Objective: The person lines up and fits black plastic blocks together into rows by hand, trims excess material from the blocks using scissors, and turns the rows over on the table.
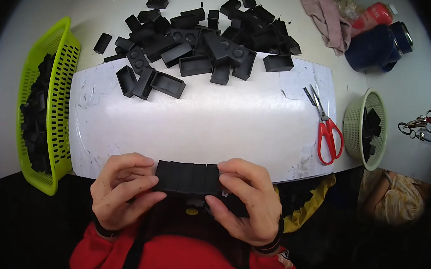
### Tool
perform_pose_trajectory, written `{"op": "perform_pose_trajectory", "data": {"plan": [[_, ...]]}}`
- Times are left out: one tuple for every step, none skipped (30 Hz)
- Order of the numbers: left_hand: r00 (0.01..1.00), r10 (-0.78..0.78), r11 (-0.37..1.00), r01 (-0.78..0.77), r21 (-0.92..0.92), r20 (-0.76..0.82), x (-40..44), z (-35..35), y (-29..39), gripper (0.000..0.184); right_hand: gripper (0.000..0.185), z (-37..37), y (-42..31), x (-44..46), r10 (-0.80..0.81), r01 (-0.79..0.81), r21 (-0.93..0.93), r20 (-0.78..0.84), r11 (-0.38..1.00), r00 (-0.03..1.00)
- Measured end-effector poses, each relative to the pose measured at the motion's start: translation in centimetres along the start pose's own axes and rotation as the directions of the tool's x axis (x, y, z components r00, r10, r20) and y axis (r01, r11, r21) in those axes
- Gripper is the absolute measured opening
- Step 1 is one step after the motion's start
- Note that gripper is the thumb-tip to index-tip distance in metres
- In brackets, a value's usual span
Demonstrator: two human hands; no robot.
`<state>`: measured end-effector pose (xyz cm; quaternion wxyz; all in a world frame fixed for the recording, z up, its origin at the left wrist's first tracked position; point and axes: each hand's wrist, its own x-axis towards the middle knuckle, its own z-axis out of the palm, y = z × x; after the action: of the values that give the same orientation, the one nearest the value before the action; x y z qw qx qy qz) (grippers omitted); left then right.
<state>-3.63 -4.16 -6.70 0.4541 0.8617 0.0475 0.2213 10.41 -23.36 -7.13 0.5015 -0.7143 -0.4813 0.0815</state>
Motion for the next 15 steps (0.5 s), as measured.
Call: {"op": "perform_pose_trajectory", "data": {"plan": [[1.0, -0.012, 0.999, 0.013, 0.039, -0.027, 0.6, -0.1, 0.1, 0.028, 0.042, 0.2, -0.2, 0.3, 0.034, -0.033, 0.005, -0.032, 0.999, 0.999], [0.998, -0.018, 0.996, 0.022, 0.081, -0.056, 1.2, -0.1, 0.1, 0.027, 0.04, 0.4, -0.3, 0.7, 0.062, -0.061, 0.01, -0.065, 0.998, 0.996], [0.996, -0.044, 0.994, 0.051, 0.092, -0.072, 2.1, 0.0, 0.1, 0.018, 0.028, 0.8, 0.0, 1.6, 0.068, -0.071, -0.016, -0.107, 0.997, 0.992], [0.996, -0.032, 0.995, 0.039, 0.097, -0.078, 2.7, 0.0, -0.2, 0.018, 0.028, 0.7, 0.3, 2.3, 0.055, -0.058, -0.019, -0.113, 0.998, 0.992], [0.993, -0.088, 0.994, 0.092, 0.06, -0.072, 3.3, 0.0, -0.6, 0.015, 0.024, 0.6, 0.5, 2.9, 0.117, -0.119, -0.008, -0.122, 0.993, 0.986], [0.987, -0.145, 0.989, 0.147, 0.024, -0.065, 3.7, 0.1, -1.0, 0.012, 0.02, 0.6, 0.8, 3.2, 0.179, -0.18, 0.005, -0.13, 0.984, 0.975], [0.995, -0.093, 0.993, 0.095, 0.066, -0.041, 3.8, -0.1, -1.8, 0.014, 0.02, 0.7, 1.2, 3.3, 0.167, -0.167, 0.017, -0.14, 0.986, 0.976], [0.995, -0.086, 0.993, 0.089, 0.071, -0.047, 3.7, -0.1, -2.1, 0.014, 0.02, 0.8, 1.4, 3.2, 0.157, -0.156, 0.017, -0.142, 0.988, 0.977], [0.994, -0.097, 0.995, 0.098, 0.02, -0.048, 3.4, -0.1, -2.3, 0.019, 0.022, 0.9, 1.6, 2.8, 0.177, -0.171, 0.054, -0.155, 0.984, 0.972], [0.993, -0.11, 0.993, 0.109, -0.033, -0.045, 3.2, -0.1, -2.3, 0.025, 0.023, 1.0, 1.8, 2.4, 0.201, -0.188, 0.092, -0.166, 0.978, 0.965], [0.993, -0.107, 0.994, 0.106, -0.032, -0.044, 3.2, -0.1, -2.0, 0.025, 0.023, 1.3, 2.3, 1.9, 0.2, -0.186, 0.092, -0.169, 0.978, 0.965], [0.997, -0.065, 0.997, 0.066, 0.046, -0.033, 3.1, -0.3, -1.5, 0.036, 0.024, 1.6, 2.8, 1.3, 0.2, -0.176, 0.136, -0.196, 0.975, 0.96], [1.0, -0.024, 0.992, 0.026, 0.122, -0.02, 3.2, -0.3, -1.1, 0.047, 0.025, 1.7, 3.1, 0.9, 0.203, -0.165, 0.178, -0.221, 0.97, 0.954], [0.999, -0.026, 0.992, 0.028, 0.121, -0.02, 3.5, -0.1, -0.8, 0.047, 0.025, 1.8, 3.1, 0.8, 0.204, -0.167, 0.178, -0.22, 0.97, 0.954], [1.0, 0.015, 0.978, -0.017, 0.21, 0.011, 3.9, 0.5, -0.4, 0.056, 0.025, 2.0, 3.0, 0.8, 0.208, -0.165, 0.186, -0.245, 0.969, 0.947]]}}
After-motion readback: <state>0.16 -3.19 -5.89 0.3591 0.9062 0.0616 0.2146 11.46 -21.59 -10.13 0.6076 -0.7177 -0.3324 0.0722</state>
